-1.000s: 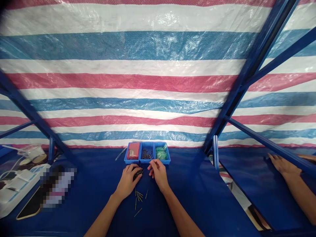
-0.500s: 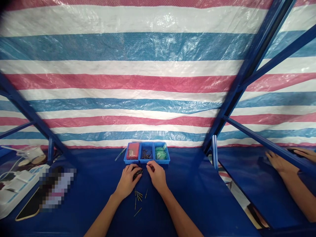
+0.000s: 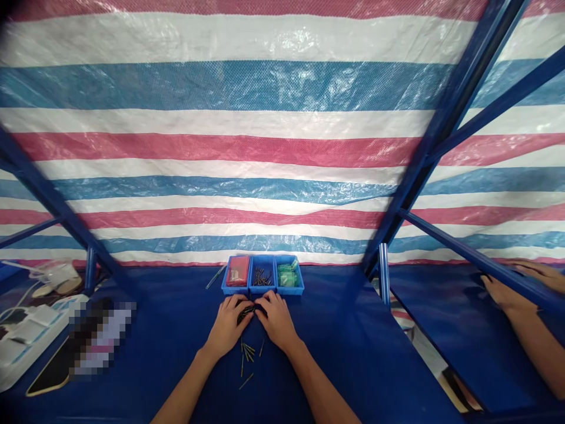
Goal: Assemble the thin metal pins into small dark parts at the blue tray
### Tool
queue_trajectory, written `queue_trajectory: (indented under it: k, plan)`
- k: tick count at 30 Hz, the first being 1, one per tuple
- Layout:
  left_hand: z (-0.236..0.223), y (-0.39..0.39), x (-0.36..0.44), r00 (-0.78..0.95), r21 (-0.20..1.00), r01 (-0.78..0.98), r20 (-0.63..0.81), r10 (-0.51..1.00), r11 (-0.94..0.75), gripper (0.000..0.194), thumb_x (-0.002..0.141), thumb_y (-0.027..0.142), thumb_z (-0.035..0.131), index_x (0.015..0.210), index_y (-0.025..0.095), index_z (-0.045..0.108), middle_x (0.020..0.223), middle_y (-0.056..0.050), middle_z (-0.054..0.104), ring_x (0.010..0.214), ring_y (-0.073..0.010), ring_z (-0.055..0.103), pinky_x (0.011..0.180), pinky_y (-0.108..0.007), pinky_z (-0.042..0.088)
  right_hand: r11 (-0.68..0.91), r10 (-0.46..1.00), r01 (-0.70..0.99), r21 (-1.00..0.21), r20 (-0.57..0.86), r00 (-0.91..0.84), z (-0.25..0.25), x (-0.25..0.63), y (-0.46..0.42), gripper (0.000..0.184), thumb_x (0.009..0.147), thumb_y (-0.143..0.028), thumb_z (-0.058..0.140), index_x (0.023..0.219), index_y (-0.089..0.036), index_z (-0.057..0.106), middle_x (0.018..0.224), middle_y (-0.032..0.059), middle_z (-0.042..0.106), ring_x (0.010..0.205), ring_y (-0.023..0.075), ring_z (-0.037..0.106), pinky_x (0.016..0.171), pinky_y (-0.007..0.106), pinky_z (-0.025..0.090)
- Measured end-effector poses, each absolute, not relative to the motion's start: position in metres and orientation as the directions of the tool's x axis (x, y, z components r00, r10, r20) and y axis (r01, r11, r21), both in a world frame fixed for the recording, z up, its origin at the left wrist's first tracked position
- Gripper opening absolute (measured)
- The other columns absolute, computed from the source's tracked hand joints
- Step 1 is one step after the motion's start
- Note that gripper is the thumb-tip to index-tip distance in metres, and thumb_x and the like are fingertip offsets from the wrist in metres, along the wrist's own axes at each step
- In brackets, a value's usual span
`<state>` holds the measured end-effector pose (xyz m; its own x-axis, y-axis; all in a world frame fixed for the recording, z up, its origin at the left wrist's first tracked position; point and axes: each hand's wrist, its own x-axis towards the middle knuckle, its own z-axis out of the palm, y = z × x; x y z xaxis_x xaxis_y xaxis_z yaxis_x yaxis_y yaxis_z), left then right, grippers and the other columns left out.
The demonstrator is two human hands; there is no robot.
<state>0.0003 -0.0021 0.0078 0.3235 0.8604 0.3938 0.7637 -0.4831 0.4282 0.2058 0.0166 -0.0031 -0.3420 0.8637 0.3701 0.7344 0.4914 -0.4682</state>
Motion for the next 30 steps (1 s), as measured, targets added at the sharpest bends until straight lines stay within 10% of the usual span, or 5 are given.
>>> queue_trajectory:
  k: [10, 30]
  plan:
    - [0.0069, -0.0017, 0.0000, 0.322, 0.431, 0.764, 0.389, 0.863, -0.480, 0.025, 0.109, 0.035, 0.053, 0.128, 0.032, 0.069, 0.128, -0.006, 0.062, 0.121, -0.0284, 0.057, 0.101, -0.047, 0.049, 0.477, 0.874, 0.733, -0.486, 0.348, -0.339, -0.0057, 0.2030, 0.0169, 0.011, 0.106, -0.022, 0.057, 0.097, -0.025, 0.062, 0.104, 0.0033, 0.066, 0.098, 0.0256, 0.059, 0.084, 0.037, 0.041]
    - [0.0055, -0.0006, 0.0003, 0.322, 0.438, 0.761, 0.386, 0.865, -0.478, 0.025, 0.108, 0.035, 0.054, 0.129, 0.033, 0.069, 0.127, -0.006, 0.062, 0.121, -0.0284, 0.057, 0.101, -0.046, 0.049, 0.440, 0.895, 0.504, -0.743, 0.406, -0.184, -0.0089, 0.2065, 0.0212, 0.028, 0.109, -0.023, 0.039, 0.127, -0.027, 0.060, 0.114, 0.0058, 0.063, 0.099, 0.0219, 0.067, 0.089, 0.035, 0.054]
